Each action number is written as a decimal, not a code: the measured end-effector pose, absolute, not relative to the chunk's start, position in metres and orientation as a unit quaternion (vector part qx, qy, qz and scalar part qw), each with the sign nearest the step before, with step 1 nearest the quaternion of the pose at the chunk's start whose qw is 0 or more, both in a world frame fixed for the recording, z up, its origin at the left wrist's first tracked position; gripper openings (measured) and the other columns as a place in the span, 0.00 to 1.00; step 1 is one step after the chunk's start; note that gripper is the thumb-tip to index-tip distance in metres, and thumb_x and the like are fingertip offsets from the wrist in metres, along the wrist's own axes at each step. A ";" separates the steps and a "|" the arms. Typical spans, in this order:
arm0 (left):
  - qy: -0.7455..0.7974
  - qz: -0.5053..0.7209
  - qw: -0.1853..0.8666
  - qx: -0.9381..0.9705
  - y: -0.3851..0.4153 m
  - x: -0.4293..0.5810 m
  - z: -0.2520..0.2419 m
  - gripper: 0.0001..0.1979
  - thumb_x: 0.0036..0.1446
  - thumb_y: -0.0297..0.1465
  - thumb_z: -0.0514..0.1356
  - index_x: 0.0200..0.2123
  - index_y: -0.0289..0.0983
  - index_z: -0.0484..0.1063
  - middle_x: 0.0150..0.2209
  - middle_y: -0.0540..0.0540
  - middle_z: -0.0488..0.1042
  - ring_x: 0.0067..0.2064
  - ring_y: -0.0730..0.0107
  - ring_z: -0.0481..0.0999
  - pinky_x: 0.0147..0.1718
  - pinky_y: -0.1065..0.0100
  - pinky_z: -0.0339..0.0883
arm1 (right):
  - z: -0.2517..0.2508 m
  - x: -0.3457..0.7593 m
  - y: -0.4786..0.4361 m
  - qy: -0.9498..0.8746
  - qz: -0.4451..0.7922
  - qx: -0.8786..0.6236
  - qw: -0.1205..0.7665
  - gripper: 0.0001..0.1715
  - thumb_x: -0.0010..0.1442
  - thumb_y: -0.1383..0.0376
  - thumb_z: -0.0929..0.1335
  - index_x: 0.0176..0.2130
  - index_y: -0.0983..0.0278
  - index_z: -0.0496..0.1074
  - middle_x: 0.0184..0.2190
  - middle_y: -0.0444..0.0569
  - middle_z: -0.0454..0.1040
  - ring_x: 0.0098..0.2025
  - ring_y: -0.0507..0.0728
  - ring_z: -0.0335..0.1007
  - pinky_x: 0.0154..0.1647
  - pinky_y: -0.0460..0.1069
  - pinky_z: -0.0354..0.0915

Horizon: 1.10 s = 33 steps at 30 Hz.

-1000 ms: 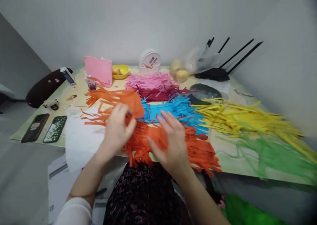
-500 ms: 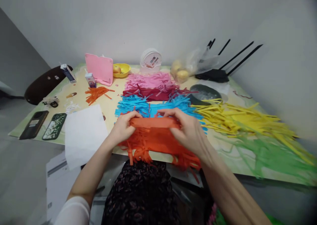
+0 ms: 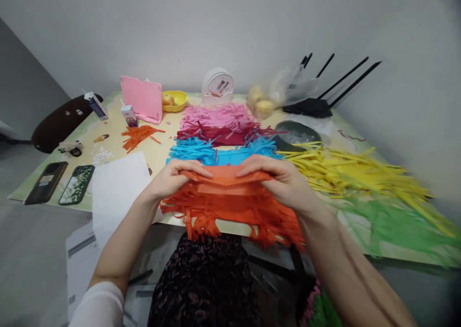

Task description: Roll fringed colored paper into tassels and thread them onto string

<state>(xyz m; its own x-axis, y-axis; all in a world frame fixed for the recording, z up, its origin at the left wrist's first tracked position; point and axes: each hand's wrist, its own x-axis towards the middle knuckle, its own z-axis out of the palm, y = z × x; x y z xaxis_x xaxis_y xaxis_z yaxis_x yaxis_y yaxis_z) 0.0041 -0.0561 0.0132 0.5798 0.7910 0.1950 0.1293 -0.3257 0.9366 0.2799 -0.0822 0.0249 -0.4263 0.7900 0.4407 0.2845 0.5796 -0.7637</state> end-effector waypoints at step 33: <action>0.432 0.122 0.076 0.890 -0.060 0.017 0.036 0.18 0.55 0.34 0.65 0.49 0.36 0.74 0.56 0.36 0.73 0.58 0.49 0.69 0.57 0.53 0.61 | 0.048 0.264 -0.078 -0.853 0.133 -0.497 0.085 0.07 0.61 0.67 0.67 0.30 0.63 0.71 0.27 0.47 0.76 0.28 0.55 0.68 0.29 0.47 0.53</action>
<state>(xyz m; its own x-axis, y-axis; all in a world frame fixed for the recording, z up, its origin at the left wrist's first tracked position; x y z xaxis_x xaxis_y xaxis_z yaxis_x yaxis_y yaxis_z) 0.0173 -0.0601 0.0360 0.5975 0.7873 0.1521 0.7500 -0.6158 0.2412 0.2643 -0.0782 0.0484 -0.4918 0.8706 0.0132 0.8253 0.4709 -0.3115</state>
